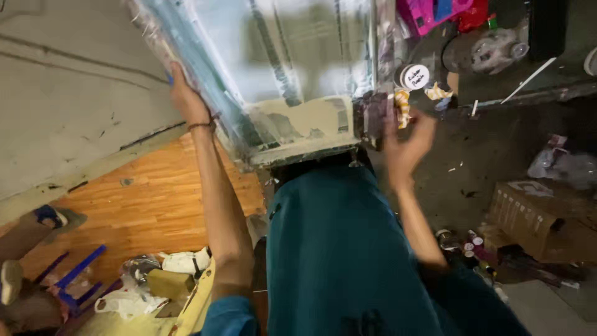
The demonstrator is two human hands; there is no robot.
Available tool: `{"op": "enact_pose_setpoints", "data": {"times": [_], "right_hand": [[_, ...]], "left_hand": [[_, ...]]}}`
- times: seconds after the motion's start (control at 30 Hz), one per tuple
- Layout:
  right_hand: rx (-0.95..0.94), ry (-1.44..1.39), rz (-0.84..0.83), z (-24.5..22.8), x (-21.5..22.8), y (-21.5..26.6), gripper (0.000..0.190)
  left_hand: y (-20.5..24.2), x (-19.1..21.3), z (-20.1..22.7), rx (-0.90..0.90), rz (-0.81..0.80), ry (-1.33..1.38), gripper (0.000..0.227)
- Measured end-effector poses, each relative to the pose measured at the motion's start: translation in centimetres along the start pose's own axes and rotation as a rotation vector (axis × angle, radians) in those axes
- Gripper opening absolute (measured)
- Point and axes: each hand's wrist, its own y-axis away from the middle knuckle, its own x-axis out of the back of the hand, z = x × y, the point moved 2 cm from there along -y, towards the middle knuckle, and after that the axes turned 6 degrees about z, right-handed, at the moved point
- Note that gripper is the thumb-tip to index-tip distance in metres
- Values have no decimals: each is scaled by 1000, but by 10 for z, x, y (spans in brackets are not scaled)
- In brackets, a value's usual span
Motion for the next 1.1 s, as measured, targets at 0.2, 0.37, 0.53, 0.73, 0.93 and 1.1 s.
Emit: {"op": "enact_pose_setpoints", "data": {"times": [0.2,0.37,0.53,0.73,0.93,1.1], "right_hand": [[-77,61,-234,-10,-38,41,78],[63,102,-140,-23,-50,30,31],[249,189,-126,-32,-86,57,23],[156,100,-429,-51,-91,81,58],[283,132,-144,-57,-98,53,54],[516,207,-398,-53,-101,95,48]], "left_hand": [[-25,2,-20,-461,-56,-316,44],[-10,-4,-18,-420,-25,-195,43],[-15,-8,-24,-1268,221,-673,66],[-18,-8,-29,-1020,212,-764,44],[-7,-2,-18,-316,82,-113,66],[-3,-2,-11,-466,37,-50,61]]}}
